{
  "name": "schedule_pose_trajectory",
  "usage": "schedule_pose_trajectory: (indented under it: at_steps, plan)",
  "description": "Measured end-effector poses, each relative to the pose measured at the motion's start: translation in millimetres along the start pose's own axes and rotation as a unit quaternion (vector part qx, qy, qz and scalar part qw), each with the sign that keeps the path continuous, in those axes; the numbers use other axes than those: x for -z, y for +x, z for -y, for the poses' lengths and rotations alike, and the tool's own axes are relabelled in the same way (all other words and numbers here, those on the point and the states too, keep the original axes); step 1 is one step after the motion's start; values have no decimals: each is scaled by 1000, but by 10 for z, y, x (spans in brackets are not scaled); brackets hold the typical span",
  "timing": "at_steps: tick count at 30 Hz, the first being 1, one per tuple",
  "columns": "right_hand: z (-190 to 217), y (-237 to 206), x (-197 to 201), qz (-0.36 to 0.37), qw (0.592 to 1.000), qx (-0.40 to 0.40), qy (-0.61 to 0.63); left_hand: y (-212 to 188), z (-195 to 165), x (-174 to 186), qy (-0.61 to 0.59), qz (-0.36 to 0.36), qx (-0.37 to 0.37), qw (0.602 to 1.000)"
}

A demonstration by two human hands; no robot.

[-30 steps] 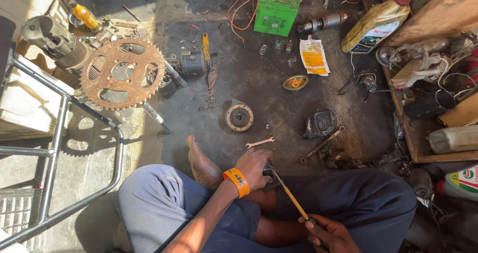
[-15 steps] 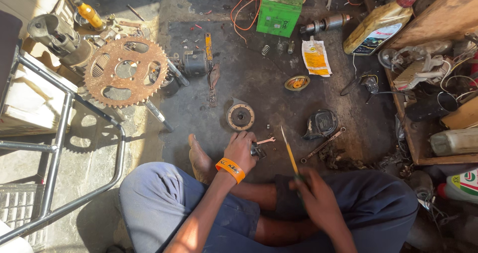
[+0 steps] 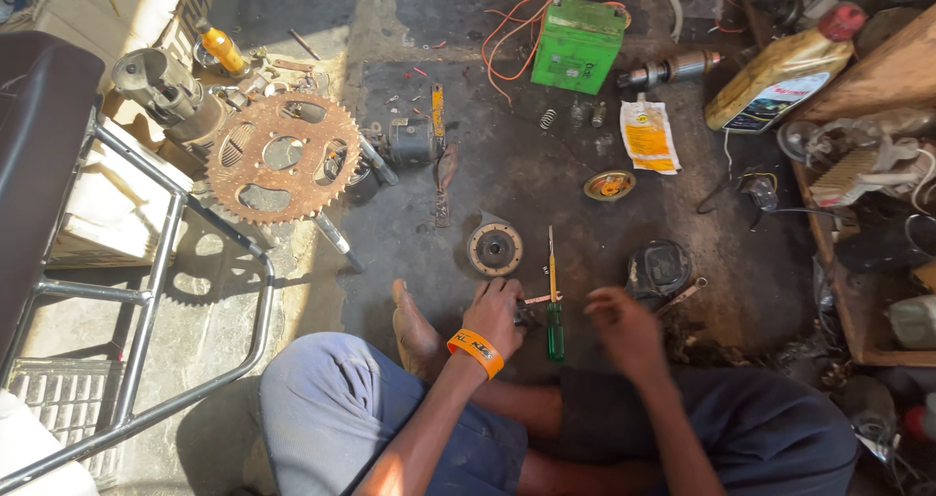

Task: The person sits on the floor and uses a wrench and screwdriver to disassemble and reassemble a small mechanical component, likely a clutch or brake assembly. They remove a cover, adjust internal parts, and then reattach the cover, placing the tools and parts on the floor as they work.

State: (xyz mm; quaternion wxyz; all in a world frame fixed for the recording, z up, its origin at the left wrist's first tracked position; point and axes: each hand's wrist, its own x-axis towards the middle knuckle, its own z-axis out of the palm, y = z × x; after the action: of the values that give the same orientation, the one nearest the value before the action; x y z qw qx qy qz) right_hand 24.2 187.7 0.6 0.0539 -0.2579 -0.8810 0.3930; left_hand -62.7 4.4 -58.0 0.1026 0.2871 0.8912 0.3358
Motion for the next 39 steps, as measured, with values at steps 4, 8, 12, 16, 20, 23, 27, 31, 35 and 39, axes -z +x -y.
schedule_pose_trajectory:
  at_steps: [4,8,12,16,20,23,27,31,35,39]
  plan:
    - [-214,94,383,-241,950,48,-191,-2,54,-45,-5,17,16,1000]
    - [-377,302,523,-230,945,13,-231,14,96,-92,6,3,8,1000]
    - [-325,494,404,-53,954,-239,171,5,50,-108,-8,16,56,998]
    - [-299,512,422,-70,938,-270,207,-52,-23,-89,-10,46,82,996]
    - [-39,464,305,-59,934,-230,268,-26,-97,-99,9,55,108,993]
    - [365,639,7,26,947,-175,267,-48,-190,-139,33,75,123,989]
    - [1167,1171,-399,94,970,-96,201,-7,-216,-133,47,112,160,980]
    - [1940,1865,-650,119,906,-180,365,90,-215,-154,33,145,177,973]
    - [2189,2200,-660,191,788,-21,584,62,-205,-163,31,121,169,978]
    - [1802,2093,-307,314,820,89,471,9,-228,-139,31,164,169,971]
